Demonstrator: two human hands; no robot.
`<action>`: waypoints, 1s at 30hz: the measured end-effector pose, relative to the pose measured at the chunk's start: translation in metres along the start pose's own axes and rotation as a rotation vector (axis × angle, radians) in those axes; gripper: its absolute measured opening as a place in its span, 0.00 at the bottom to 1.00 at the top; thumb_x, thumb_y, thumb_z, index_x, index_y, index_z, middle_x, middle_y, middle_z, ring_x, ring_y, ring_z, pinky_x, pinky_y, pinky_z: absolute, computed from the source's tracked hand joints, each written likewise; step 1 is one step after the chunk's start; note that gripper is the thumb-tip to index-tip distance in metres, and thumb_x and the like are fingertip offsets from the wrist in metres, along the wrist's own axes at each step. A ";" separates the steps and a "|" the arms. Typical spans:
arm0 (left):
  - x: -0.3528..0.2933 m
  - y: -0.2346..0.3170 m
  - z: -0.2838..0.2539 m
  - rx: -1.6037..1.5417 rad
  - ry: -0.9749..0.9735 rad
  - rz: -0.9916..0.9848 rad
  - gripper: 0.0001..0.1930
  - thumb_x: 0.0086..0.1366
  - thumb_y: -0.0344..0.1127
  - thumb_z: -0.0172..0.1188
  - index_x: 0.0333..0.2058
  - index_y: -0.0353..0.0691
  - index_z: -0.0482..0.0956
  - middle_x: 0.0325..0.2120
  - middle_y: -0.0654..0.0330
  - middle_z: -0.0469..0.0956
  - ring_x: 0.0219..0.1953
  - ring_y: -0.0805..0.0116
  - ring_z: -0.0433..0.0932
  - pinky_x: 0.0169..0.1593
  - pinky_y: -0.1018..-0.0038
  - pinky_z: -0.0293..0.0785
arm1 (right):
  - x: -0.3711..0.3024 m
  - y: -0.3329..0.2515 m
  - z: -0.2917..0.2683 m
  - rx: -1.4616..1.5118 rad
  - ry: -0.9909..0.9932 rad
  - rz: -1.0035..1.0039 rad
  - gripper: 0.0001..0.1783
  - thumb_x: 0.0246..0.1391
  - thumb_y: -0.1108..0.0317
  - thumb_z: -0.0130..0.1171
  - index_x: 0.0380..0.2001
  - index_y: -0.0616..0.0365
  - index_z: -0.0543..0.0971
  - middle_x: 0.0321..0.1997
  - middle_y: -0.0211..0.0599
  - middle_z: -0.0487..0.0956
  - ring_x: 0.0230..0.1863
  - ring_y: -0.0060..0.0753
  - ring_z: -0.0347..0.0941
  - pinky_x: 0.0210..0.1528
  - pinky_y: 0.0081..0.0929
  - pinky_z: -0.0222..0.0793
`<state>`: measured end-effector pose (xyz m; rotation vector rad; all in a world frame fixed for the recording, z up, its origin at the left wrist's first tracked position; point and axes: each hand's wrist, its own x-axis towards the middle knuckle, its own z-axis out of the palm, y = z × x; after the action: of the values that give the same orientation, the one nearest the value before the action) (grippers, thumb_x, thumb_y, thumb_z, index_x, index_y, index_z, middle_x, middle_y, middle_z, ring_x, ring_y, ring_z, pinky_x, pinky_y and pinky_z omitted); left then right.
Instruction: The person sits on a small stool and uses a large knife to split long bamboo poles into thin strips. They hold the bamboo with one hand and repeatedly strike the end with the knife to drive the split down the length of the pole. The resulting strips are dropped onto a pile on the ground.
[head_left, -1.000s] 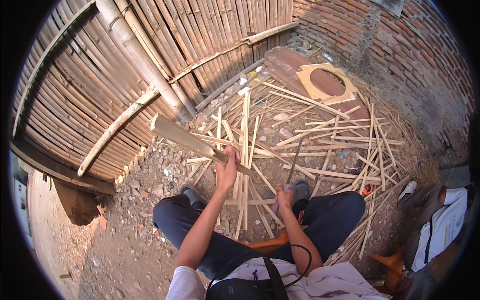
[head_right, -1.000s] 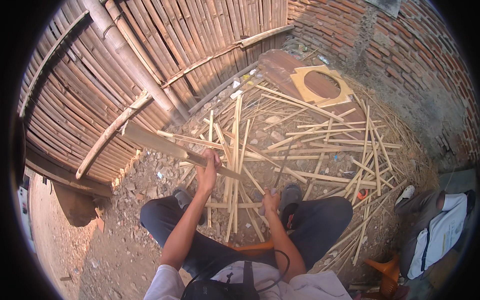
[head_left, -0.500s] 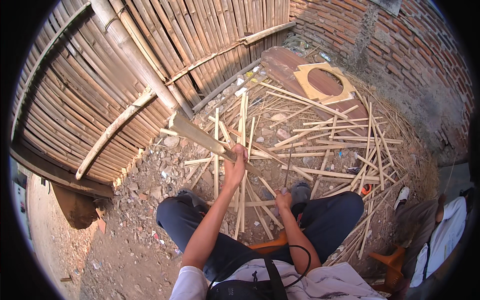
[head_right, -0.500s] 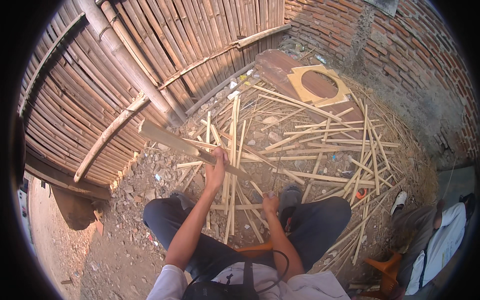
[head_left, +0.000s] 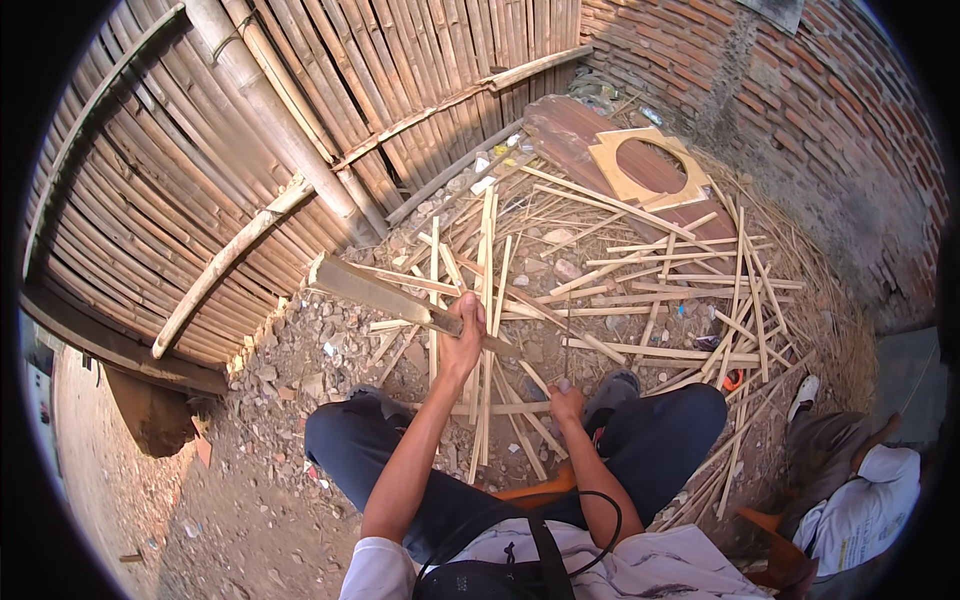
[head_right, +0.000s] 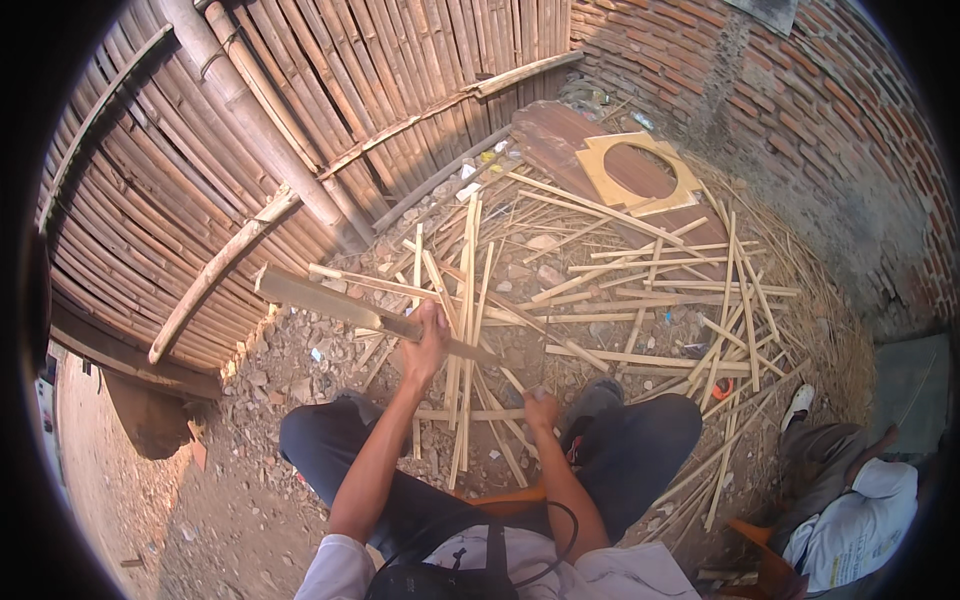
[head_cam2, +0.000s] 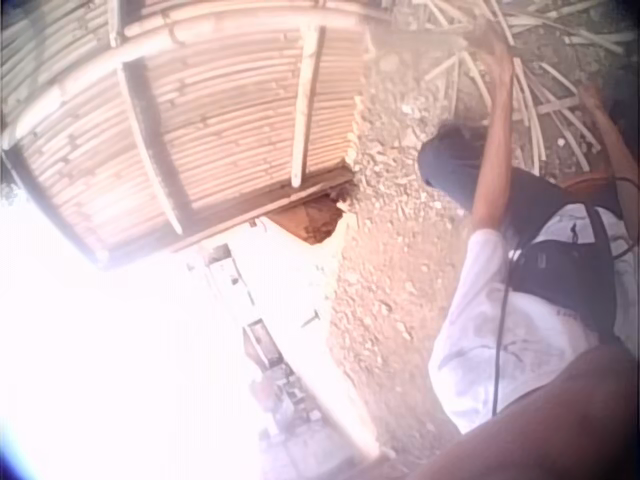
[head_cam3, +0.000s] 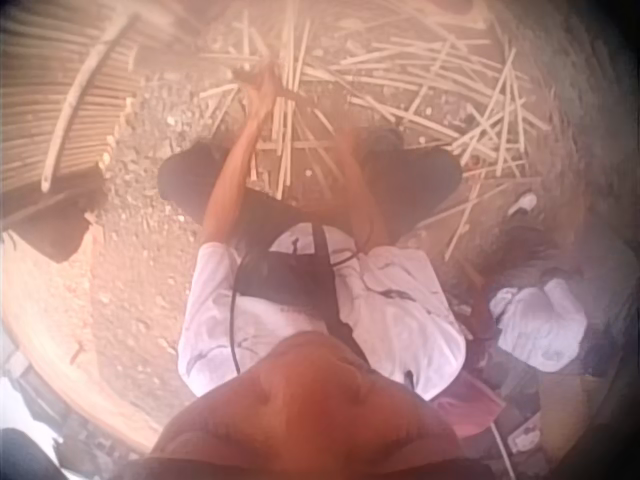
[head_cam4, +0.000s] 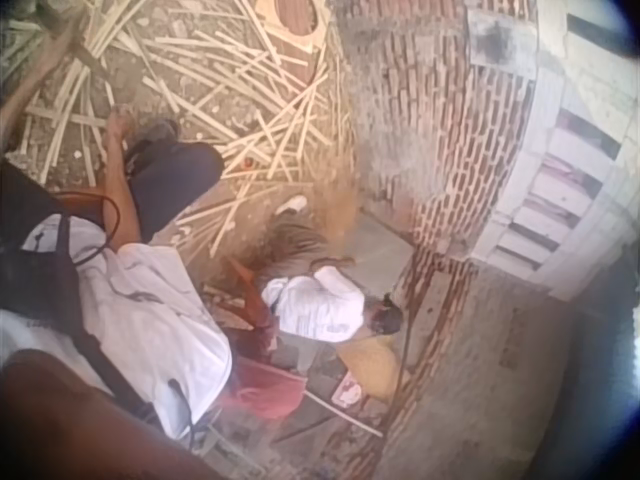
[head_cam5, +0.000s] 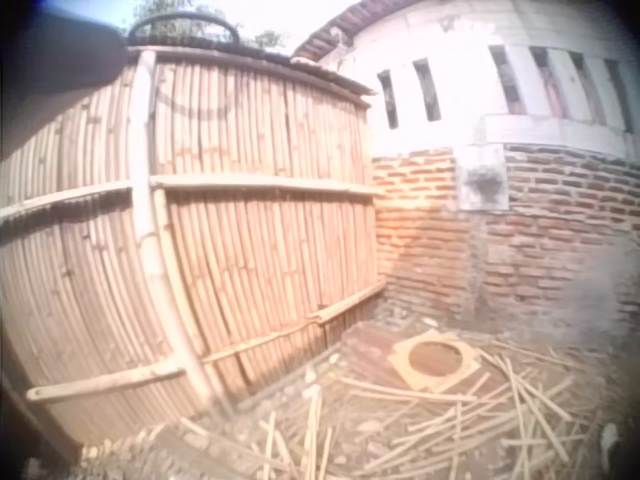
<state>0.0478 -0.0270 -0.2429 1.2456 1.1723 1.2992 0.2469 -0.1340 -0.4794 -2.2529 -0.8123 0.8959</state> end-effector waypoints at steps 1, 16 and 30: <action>-0.002 0.002 -0.001 -0.001 -0.002 0.007 0.28 0.78 0.58 0.43 0.23 0.42 0.67 0.16 0.69 0.62 0.20 0.79 0.61 0.25 0.77 0.58 | -0.001 -0.004 0.000 -0.001 0.005 -0.003 0.22 0.51 0.52 0.70 0.24 0.66 0.83 0.22 0.47 0.82 0.28 0.49 0.82 0.38 0.43 0.74; 0.000 0.074 -0.160 -0.222 0.589 0.409 0.23 0.80 0.51 0.44 0.28 0.41 0.63 0.16 0.71 0.52 0.17 0.80 0.50 0.23 0.78 0.50 | -0.010 -0.021 0.000 0.054 -0.142 -0.020 0.21 0.53 0.54 0.69 0.32 0.67 0.82 0.32 0.57 0.83 0.38 0.58 0.81 0.43 0.46 0.72; 0.000 0.029 -0.187 -0.118 0.741 0.359 0.22 0.79 0.50 0.47 0.27 0.42 0.65 0.17 0.71 0.55 0.18 0.80 0.52 0.22 0.78 0.50 | -0.008 -0.010 0.004 0.025 -0.159 -0.063 0.22 0.53 0.53 0.68 0.29 0.65 0.81 0.30 0.56 0.83 0.36 0.58 0.81 0.42 0.47 0.73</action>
<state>-0.1392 -0.0339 -0.2177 0.9260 1.3733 2.1821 0.2355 -0.1320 -0.4719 -2.1423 -0.9317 1.0594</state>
